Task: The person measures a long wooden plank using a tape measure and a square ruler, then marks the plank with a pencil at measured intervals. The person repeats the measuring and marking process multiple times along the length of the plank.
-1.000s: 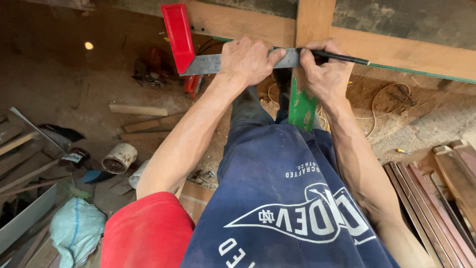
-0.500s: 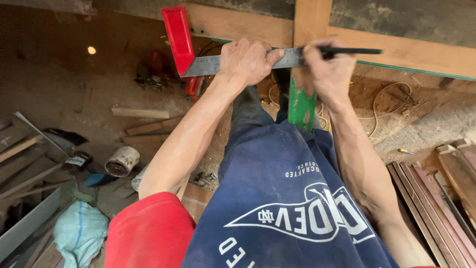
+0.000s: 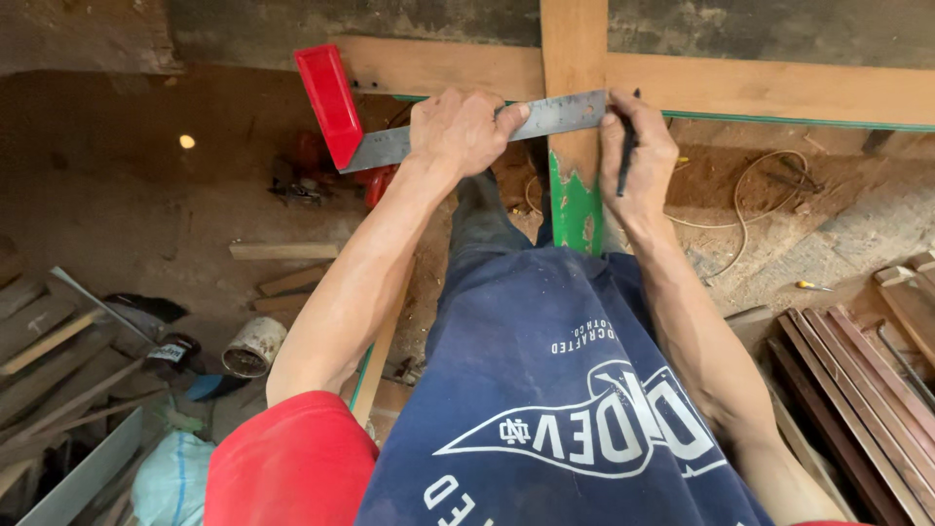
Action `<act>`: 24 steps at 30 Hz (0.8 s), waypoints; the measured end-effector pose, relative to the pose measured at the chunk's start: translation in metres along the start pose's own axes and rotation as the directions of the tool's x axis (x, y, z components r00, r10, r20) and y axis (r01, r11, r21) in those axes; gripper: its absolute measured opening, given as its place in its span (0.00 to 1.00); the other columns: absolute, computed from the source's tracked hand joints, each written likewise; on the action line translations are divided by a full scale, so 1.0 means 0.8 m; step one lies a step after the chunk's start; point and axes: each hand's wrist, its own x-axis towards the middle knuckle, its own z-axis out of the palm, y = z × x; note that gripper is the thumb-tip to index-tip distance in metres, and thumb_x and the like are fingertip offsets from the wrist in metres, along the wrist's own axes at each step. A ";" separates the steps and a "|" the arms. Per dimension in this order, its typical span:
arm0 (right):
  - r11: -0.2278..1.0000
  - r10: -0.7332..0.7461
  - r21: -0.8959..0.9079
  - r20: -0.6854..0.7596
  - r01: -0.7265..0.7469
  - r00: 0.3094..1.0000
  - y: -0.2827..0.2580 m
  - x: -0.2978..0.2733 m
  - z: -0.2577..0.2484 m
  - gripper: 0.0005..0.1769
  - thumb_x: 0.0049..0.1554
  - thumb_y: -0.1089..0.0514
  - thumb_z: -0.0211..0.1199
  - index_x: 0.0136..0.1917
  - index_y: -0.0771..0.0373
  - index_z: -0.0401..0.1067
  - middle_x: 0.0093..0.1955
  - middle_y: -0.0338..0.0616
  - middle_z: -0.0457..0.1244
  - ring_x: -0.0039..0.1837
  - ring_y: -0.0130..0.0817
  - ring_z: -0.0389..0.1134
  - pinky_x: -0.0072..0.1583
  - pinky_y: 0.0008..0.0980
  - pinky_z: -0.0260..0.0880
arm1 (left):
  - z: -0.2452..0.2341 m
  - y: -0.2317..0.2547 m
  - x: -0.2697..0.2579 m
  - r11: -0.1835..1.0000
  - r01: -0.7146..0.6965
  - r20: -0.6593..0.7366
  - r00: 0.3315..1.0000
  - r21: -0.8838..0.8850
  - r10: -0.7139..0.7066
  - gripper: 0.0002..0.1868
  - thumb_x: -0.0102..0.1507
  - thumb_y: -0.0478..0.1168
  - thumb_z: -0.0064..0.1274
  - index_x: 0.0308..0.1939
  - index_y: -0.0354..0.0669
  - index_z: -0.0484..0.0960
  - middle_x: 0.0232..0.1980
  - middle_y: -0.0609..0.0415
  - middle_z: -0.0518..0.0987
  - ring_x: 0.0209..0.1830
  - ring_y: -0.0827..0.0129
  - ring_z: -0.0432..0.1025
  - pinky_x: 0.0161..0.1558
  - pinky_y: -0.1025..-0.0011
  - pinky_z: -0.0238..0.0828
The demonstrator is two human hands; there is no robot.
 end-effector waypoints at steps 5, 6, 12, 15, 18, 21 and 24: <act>1.000 0.019 -0.010 0.006 -0.019 1.000 -0.011 0.000 0.003 0.13 0.67 0.67 0.59 0.64 0.69 0.73 0.54 0.58 0.68 0.57 0.48 0.72 0.61 0.41 0.72 | 0.001 0.002 0.000 1.000 0.018 0.008 1.000 0.011 -0.018 0.27 0.66 0.66 0.42 0.42 0.55 0.89 0.40 0.43 0.84 0.47 0.48 0.78 0.49 0.51 0.71; 1.000 0.016 -0.012 0.002 -0.016 1.000 -0.012 -0.001 0.004 0.13 0.67 0.67 0.59 0.64 0.69 0.73 0.54 0.58 0.68 0.57 0.49 0.72 0.61 0.41 0.72 | 0.001 0.002 -0.001 1.000 0.019 0.012 1.000 0.013 -0.020 0.27 0.66 0.66 0.42 0.42 0.55 0.89 0.40 0.44 0.84 0.47 0.48 0.78 0.49 0.51 0.71; 0.995 -0.068 -0.071 -0.003 0.068 0.998 -0.009 0.000 0.007 0.13 0.67 0.68 0.60 0.65 0.68 0.72 0.54 0.58 0.67 0.56 0.52 0.71 0.59 0.43 0.72 | -0.001 0.003 -0.001 0.999 0.026 0.003 1.000 0.019 -0.026 0.28 0.66 0.66 0.42 0.41 0.53 0.89 0.40 0.44 0.84 0.48 0.48 0.78 0.49 0.51 0.71; 0.993 -0.074 -0.097 -0.002 0.074 0.997 -0.009 0.001 0.009 0.13 0.67 0.68 0.59 0.65 0.68 0.72 0.54 0.58 0.66 0.56 0.52 0.70 0.58 0.43 0.72 | 0.000 0.004 -0.002 0.999 0.030 -0.006 1.000 0.013 -0.029 0.28 0.66 0.66 0.42 0.41 0.53 0.89 0.41 0.44 0.84 0.48 0.47 0.78 0.48 0.51 0.71; 0.987 -0.032 -0.153 0.061 0.041 0.998 -0.010 -0.007 0.011 0.20 0.67 0.62 0.65 0.70 0.66 0.67 0.59 0.57 0.65 0.60 0.51 0.69 0.61 0.43 0.71 | 0.005 0.002 -0.002 1.000 -0.004 -0.065 0.998 0.013 0.005 0.28 0.65 0.67 0.42 0.39 0.53 0.89 0.40 0.45 0.84 0.47 0.47 0.77 0.46 0.50 0.71; 0.979 0.016 -0.206 0.090 0.003 0.996 -0.017 -0.039 0.020 0.51 0.53 0.48 0.81 0.74 0.76 0.55 0.61 0.68 0.58 0.63 0.61 0.62 0.60 0.49 0.66 | 0.018 -0.004 -0.008 1.000 -0.011 -0.148 0.989 -0.017 0.009 0.30 0.65 0.68 0.41 0.37 0.52 0.89 0.38 0.45 0.84 0.44 0.46 0.78 0.44 0.49 0.71; 0.974 0.142 -0.193 0.108 -0.120 0.984 -0.020 -0.058 0.032 0.57 0.45 0.50 0.82 0.76 0.73 0.53 0.66 0.66 0.58 0.67 0.60 0.61 0.65 0.50 0.65 | 0.040 -0.021 -0.040 0.977 0.053 -0.283 0.953 -0.208 -0.111 0.30 0.65 0.69 0.40 0.36 0.52 0.88 0.36 0.44 0.84 0.42 0.45 0.78 0.43 0.49 0.72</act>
